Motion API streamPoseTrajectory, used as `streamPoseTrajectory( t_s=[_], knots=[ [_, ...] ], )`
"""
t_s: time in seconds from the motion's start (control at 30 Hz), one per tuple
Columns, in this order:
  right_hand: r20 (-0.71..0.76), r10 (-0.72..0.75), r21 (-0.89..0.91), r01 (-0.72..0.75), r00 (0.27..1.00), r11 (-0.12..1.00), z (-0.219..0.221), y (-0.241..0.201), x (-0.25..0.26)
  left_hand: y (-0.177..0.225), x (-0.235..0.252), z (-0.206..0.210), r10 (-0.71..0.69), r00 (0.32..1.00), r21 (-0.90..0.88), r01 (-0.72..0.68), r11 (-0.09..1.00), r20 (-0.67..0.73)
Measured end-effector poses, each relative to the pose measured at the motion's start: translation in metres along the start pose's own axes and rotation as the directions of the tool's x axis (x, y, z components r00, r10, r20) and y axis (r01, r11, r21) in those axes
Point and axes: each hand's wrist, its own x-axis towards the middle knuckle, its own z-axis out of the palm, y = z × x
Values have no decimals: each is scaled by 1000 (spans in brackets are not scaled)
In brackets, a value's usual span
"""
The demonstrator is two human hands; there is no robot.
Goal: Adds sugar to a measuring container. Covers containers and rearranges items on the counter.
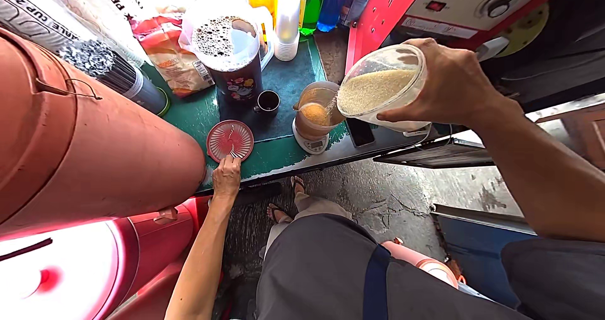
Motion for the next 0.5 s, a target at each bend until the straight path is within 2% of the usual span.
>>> streamPoseTrajectory(
  t_s=[0.23,0.4,0.5],
  knots=[
    [-15,27,23,-27,1000,999,-7,-2,1,-1,-1,1,19,999,18,-19,1000,-39],
    [-71,119,58,-115,990,992,-15,-1,-2,-4,0,-9,25,991,-2,-25,1000,-129],
    [-77,105,32,-103,991,994,-15,-1,-1,-7,1,-15,25,983,-15,-28,999,-182]
  ],
)
